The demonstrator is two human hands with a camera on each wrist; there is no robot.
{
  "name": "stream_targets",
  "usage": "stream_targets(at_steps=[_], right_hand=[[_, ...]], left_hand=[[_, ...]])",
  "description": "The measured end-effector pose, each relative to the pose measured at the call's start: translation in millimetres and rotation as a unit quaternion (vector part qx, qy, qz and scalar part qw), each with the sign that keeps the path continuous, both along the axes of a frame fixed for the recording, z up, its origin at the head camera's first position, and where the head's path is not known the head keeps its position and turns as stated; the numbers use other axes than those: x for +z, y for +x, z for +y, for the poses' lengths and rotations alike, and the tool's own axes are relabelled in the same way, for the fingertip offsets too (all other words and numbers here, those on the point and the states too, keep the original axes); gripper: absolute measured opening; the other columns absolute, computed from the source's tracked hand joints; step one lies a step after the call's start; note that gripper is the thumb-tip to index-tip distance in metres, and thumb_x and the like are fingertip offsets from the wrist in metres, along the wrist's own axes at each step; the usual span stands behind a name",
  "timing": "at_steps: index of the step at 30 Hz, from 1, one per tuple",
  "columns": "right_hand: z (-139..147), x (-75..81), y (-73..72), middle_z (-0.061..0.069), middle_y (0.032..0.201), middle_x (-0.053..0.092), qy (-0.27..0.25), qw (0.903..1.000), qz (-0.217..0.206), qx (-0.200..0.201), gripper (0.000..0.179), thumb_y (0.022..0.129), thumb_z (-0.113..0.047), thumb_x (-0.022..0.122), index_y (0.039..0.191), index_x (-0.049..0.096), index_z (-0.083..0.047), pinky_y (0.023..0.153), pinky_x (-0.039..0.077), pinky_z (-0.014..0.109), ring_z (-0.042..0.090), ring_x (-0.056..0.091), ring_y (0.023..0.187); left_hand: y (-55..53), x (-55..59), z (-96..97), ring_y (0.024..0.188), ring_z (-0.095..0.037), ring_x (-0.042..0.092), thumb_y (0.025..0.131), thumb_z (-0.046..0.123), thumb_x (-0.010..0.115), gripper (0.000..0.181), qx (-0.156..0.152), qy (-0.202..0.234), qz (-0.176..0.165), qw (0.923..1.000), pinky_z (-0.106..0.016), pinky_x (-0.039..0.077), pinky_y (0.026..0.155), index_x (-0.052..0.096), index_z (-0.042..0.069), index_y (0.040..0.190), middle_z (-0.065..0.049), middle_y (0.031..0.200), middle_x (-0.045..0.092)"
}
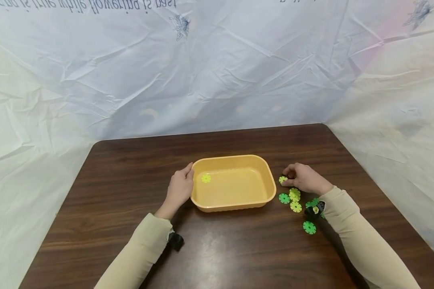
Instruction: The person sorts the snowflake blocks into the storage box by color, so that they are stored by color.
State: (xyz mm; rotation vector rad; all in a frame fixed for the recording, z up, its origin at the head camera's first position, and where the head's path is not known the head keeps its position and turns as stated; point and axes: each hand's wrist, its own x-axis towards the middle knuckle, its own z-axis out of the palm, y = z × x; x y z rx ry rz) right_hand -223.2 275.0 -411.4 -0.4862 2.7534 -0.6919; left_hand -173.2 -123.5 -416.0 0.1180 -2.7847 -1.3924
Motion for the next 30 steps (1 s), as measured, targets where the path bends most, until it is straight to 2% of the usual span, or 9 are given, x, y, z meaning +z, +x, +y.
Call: stream_targets(at_steps=[8,11,15,18,23,25,28,30], right_hand=[[-1.0,0.4,-2.5,0.009,0.090,0.062,0.004,0.9999,-0.002,0.012,0.028,0.091,-0.015,0.070,0.109,0.063,0.004,0.063,0.049,0.033,0.017,0.058,0.074],[-0.7,0.5,-3.1,0.009,0.089,0.062,0.003,0.9999,-0.009,0.011,0.028,0.091,-0.015,0.070,0.110,0.062,0.004,0.063,0.049,0.033,0.018,0.057,0.074],[0.1,0.4,-4.1,0.009,0.090,0.061,-0.003,0.9997,-0.021,0.008,0.029,0.091,-0.016,0.070,0.110,0.061,0.004,0.064,0.049,0.033,0.018,0.058,0.076],[0.5,0.5,-4.6,0.009,0.091,0.060,-0.006,0.9996,-0.026,0.005,0.029,0.090,-0.016,0.071,0.109,0.060,0.004,0.064,0.049,0.033,0.019,0.057,0.077],[0.4,-0.2,-3.9,0.010,0.088,0.057,-0.008,0.9997,-0.023,-0.002,0.027,0.090,-0.015,0.071,0.106,0.058,0.002,0.063,0.047,0.033,0.020,0.054,0.073],[0.9,-0.7,-3.4,0.009,0.086,0.056,-0.007,0.9998,-0.019,-0.005,0.027,0.089,-0.015,0.072,0.104,0.057,0.001,0.062,0.046,0.033,0.020,0.052,0.071],[1.9,-0.7,-2.7,0.008,0.083,0.054,-0.009,0.9999,-0.013,-0.005,0.025,0.089,-0.015,0.072,0.102,0.056,-0.001,0.060,0.044,0.033,0.019,0.050,0.068],[2.6,-0.5,-2.3,0.008,0.082,0.053,-0.014,0.9999,-0.010,-0.003,0.023,0.090,-0.014,0.071,0.101,0.056,-0.001,0.060,0.044,0.034,0.019,0.050,0.067]], left_hand=[[-0.2,0.2,0.2,0.047,-0.016,0.039,0.105,0.027,0.040,0.045,0.005,0.000,-0.004,1.0000,-0.031,0.037,0.044,0.045,0.009,0.146,-0.013,0.080,0.060],[-0.9,-0.6,0.2,0.052,-0.017,0.045,0.105,0.027,0.040,0.045,0.006,-0.005,-0.004,1.0000,-0.031,0.037,0.045,0.045,0.009,0.146,-0.018,0.097,0.066],[-1.2,-0.9,0.5,0.059,-0.019,0.051,0.105,0.027,0.040,0.045,0.007,-0.007,-0.005,0.9999,-0.032,0.039,0.046,0.046,0.009,0.146,-0.019,0.121,0.063],[-1.0,-0.8,0.6,0.061,-0.020,0.052,0.105,0.027,0.041,0.045,0.007,-0.004,-0.007,0.9999,-0.032,0.039,0.047,0.045,0.010,0.146,-0.019,0.124,0.062],[-0.6,-1.3,0.7,0.059,-0.019,0.049,0.105,0.027,0.040,0.045,0.008,0.000,-0.009,0.9999,-0.032,0.039,0.047,0.045,0.009,0.146,-0.019,0.106,0.066],[-0.6,-1.6,0.7,0.056,-0.020,0.047,0.105,0.027,0.040,0.045,0.008,0.000,-0.010,0.9999,-0.032,0.039,0.047,0.044,0.010,0.147,-0.017,0.091,0.064],[-0.7,-2.0,0.6,0.053,-0.019,0.046,0.105,0.028,0.040,0.046,0.009,0.001,-0.012,0.9999,-0.032,0.039,0.046,0.044,0.011,0.147,-0.015,0.085,0.062],[-0.4,-1.8,0.6,0.052,-0.018,0.046,0.105,0.028,0.040,0.046,0.010,0.002,-0.012,0.9999,-0.032,0.039,0.046,0.044,0.011,0.147,-0.015,0.087,0.063]])
